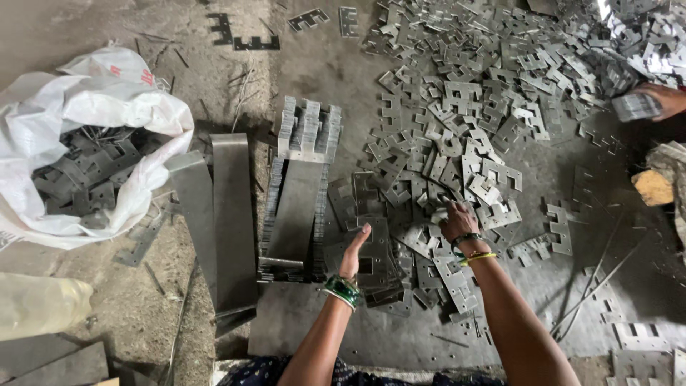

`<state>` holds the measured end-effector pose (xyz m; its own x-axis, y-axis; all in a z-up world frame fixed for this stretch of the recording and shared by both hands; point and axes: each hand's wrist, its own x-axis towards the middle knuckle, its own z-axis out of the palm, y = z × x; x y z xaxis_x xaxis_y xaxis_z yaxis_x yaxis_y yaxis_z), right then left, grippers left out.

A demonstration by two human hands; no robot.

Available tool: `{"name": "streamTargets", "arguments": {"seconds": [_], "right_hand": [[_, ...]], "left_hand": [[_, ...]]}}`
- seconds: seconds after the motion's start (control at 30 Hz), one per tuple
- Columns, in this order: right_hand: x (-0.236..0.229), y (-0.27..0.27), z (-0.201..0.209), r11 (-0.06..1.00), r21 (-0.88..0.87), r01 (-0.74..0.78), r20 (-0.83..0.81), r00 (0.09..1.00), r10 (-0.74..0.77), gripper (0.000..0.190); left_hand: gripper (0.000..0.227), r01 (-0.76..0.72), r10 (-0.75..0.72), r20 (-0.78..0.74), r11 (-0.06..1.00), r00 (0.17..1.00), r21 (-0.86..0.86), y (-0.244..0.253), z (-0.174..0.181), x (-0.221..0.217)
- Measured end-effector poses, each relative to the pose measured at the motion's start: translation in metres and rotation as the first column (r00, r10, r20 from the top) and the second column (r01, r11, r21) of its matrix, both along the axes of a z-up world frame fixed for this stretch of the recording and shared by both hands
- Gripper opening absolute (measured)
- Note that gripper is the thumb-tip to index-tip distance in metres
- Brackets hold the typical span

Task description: The person sits on the floor and repeatedly picks up small metal brackets from a pile, wipes them with a white cloth, and stacks them. The person handles the brackets one at a time, turning them over to wipe different sides before placing them into a neat stack.

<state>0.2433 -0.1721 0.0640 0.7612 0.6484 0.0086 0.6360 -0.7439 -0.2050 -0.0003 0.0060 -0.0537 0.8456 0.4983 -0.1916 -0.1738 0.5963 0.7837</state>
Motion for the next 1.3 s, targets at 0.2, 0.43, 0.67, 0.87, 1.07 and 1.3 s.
{"name": "streamTargets", "arguments": {"seconds": [0.2,0.43,0.67,0.87,1.07,1.3], "right_hand": [[0.018,-0.014,-0.032,0.929,-0.233,0.289,-0.252,0.904,-0.345,0.063],[0.001,-0.019,-0.061,0.852,-0.003,0.523,-0.231,0.829,-0.509,0.068],[-0.014,-0.003,-0.005,0.829,0.295,0.475,-0.344,0.862,-0.372,0.052],[-0.074,0.032,0.114,0.827,0.357,0.434,-0.833,0.548,0.072,0.048],[-0.12,0.063,0.115,0.833,0.382,0.401,-0.875,0.446,0.186,0.052],[-0.145,0.122,0.106,0.488,0.679,0.548,-0.734,0.524,0.433,0.081]], "left_hand": [[0.065,-0.057,0.057,-0.016,0.998,0.998,-0.024,0.0,-0.021,0.005],[0.067,-0.042,0.036,-0.039,0.987,0.999,-0.153,-0.002,0.067,-0.014],[0.069,0.016,-0.034,-0.046,0.941,0.998,-0.338,-0.004,0.083,-0.02],[0.055,0.098,-0.067,0.082,0.875,0.994,-0.475,-0.008,0.067,-0.022],[0.047,0.183,-0.171,0.072,0.958,0.983,-0.22,0.022,0.088,-0.016],[0.057,0.255,-0.153,-0.219,0.767,0.964,0.588,0.139,0.183,-0.028]]}}
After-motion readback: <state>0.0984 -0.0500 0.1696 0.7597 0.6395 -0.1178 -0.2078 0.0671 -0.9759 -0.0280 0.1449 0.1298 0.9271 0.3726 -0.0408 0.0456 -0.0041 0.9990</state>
